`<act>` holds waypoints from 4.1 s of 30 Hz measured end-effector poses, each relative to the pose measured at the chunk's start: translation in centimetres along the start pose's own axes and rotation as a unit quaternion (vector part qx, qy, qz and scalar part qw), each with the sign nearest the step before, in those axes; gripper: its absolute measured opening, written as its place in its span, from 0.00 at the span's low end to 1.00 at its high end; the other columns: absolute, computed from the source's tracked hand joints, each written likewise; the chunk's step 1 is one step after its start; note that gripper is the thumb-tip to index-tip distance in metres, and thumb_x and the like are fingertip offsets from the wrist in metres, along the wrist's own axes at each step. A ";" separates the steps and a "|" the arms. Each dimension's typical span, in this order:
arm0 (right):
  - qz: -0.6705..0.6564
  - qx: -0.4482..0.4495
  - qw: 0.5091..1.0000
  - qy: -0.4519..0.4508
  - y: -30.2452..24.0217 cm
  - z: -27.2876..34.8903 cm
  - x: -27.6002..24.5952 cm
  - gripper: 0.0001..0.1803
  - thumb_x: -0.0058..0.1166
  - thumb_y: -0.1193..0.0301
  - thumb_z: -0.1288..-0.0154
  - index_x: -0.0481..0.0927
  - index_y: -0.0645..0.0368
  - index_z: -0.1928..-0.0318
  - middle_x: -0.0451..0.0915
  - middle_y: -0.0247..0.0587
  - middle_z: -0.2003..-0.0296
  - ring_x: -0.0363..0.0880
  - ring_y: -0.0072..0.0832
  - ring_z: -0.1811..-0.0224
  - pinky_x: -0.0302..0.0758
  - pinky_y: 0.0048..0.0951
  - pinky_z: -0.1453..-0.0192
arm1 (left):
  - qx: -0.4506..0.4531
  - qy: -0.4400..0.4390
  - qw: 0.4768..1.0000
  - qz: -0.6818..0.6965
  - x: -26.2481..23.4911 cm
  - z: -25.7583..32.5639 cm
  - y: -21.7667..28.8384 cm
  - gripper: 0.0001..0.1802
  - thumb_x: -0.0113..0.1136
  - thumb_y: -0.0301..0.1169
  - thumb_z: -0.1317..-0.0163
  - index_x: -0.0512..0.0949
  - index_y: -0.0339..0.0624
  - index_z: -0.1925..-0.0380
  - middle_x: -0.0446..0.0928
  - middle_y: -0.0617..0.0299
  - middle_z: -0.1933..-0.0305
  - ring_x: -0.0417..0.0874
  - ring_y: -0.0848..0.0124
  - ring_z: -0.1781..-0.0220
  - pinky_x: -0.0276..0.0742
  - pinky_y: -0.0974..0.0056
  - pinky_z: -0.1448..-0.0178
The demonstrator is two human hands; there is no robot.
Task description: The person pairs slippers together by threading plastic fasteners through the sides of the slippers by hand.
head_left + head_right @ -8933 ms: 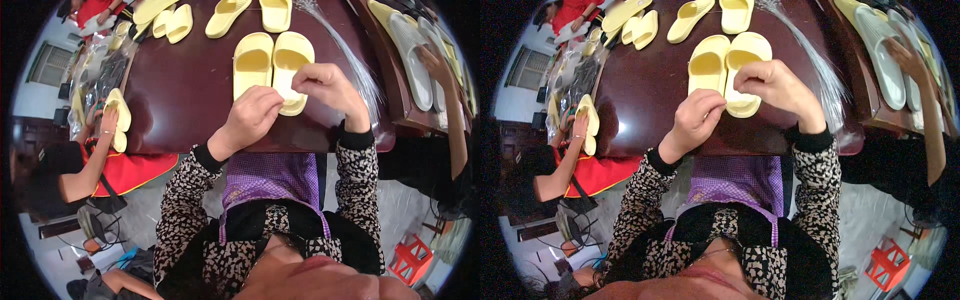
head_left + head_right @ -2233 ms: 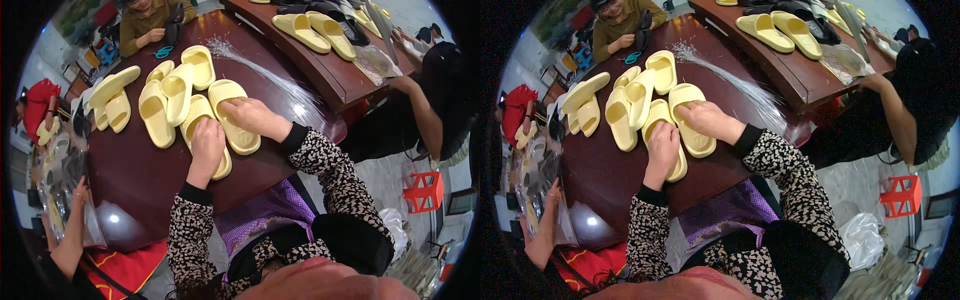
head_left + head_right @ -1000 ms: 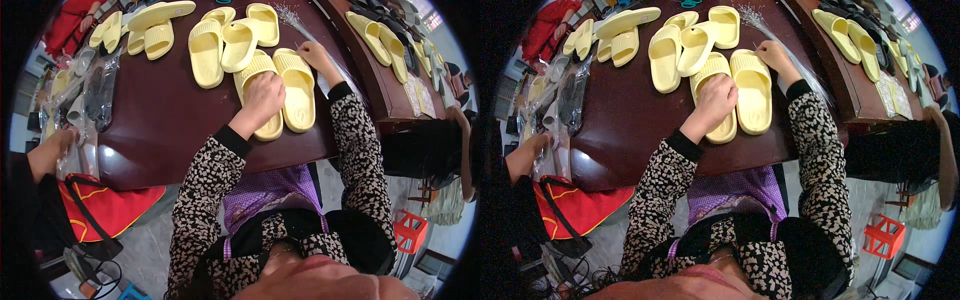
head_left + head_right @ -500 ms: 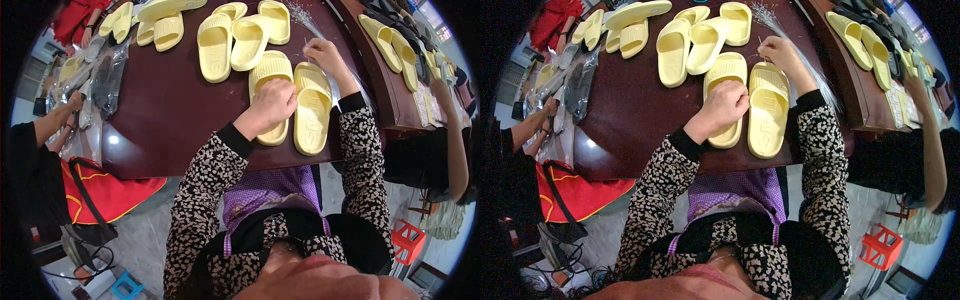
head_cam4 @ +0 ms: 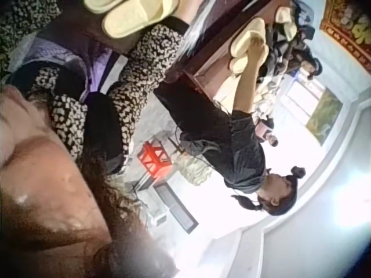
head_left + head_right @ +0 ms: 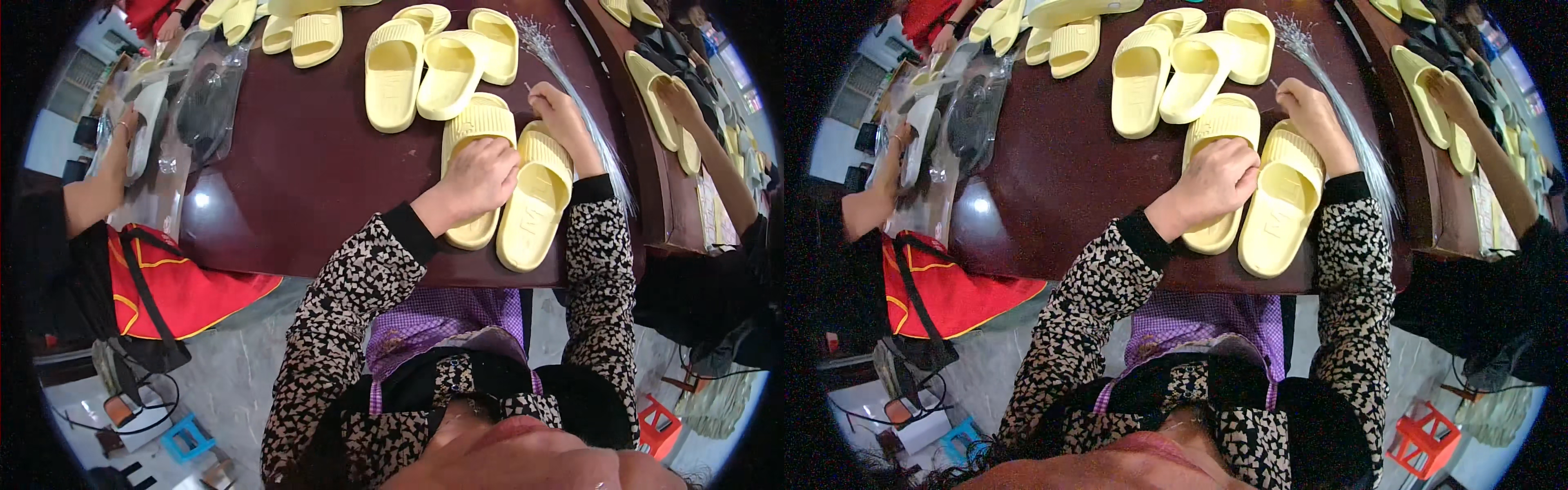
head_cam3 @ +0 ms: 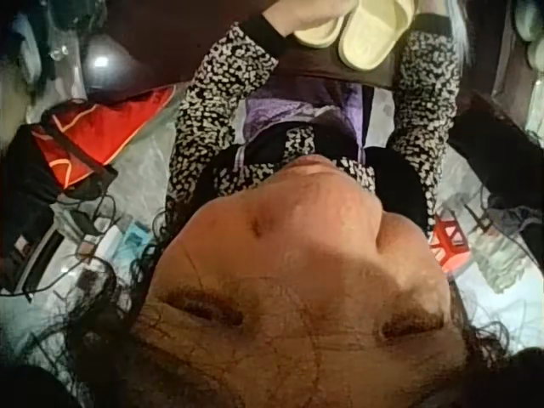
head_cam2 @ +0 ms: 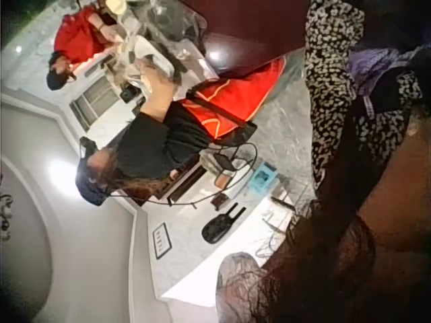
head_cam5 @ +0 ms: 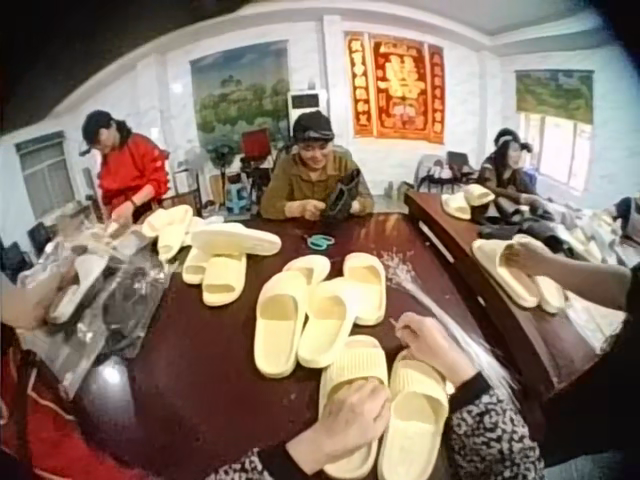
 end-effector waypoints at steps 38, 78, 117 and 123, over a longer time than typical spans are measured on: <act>-0.348 0.029 0.927 0.135 -2.2 3.3 -4.0 0.06 0.51 0.75 0.35 0.78 0.64 0.61 0.76 0.28 0.72 0.71 0.14 0.71 0.70 0.16 0.67 | -0.345 -0.013 0.810 0.473 2.5 -9.4 -5.3 0.05 0.57 0.25 0.40 0.78 0.37 0.65 0.73 0.68 0.77 0.68 0.83 0.81 0.64 0.78 0.78; -0.199 0.002 0.969 0.144 -4.9 4.1 -3.4 0.06 0.54 0.74 0.37 0.79 0.65 0.66 0.75 0.28 0.77 0.67 0.12 0.75 0.66 0.16 0.72 | -0.279 0.071 0.845 0.451 0.8 -9.3 -4.5 0.01 0.60 0.20 0.45 0.79 0.35 0.72 0.77 0.65 0.75 0.71 0.82 0.79 0.66 0.78 0.75; -0.217 0.025 0.963 0.157 -3.5 3.7 -3.2 0.06 0.52 0.75 0.37 0.78 0.65 0.67 0.75 0.29 0.78 0.69 0.13 0.76 0.67 0.18 0.73 | -0.340 0.016 0.775 0.532 2.0 -9.1 -5.3 0.02 0.57 0.22 0.44 0.77 0.37 0.70 0.75 0.65 0.76 0.72 0.79 0.78 0.69 0.74 0.72; -0.181 -0.013 0.974 0.135 -3.8 3.4 -3.6 0.06 0.52 0.75 0.38 0.77 0.65 0.68 0.75 0.29 0.79 0.70 0.14 0.76 0.67 0.19 0.73 | -0.345 0.014 0.761 0.549 2.8 -9.3 -5.6 0.02 0.56 0.22 0.44 0.75 0.38 0.70 0.72 0.66 0.78 0.70 0.78 0.78 0.69 0.71 0.70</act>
Point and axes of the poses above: each hand's wrist, its own z-axis away from the middle knuckle, its own x-axis out of the palm, y = z × x, the point moved 5 cm from there along -z, towards the middle knuckle
